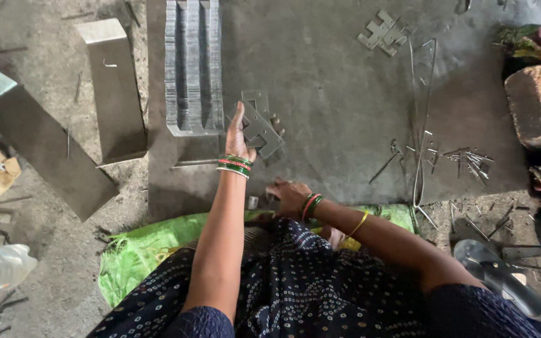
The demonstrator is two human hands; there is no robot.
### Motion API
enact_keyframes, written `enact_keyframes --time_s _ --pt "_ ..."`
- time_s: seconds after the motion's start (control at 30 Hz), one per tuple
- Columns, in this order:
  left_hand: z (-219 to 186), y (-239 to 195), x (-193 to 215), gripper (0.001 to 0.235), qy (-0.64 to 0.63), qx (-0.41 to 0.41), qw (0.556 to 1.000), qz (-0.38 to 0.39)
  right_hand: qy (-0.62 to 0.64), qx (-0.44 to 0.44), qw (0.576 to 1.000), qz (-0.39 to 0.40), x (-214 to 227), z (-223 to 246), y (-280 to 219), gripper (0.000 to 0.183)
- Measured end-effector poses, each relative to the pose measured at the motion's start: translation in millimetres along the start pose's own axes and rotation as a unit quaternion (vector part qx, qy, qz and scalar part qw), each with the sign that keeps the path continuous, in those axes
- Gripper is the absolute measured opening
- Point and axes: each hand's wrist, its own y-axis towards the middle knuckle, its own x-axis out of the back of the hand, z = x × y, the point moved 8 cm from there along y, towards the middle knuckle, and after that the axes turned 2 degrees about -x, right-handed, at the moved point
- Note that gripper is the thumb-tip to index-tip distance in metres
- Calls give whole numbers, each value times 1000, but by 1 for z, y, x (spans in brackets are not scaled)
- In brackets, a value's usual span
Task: The person picks up metal plates and thin metal rods from the floor, aligns the rods with the plates, and uses a handheld tool to secure them together one by one.
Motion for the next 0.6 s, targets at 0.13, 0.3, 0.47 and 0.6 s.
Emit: enact_keyframes --time_s 0.13,0.3,0.47,0.6 --pt "8 8 16 61 43 45 997 -39 119 27 992 -22 -28 -29 11 42" --pt "25 28 66 56 136 60 986 -72 145 45 988 2 -43 -83 45 31" --pt "27 42 94 57 234 64 968 -59 -32 -86 996 -23 72 -161 30 23" --pt "38 25 74 61 280 127 949 -71 -136 -109 982 -71 168 -96 -9 27"
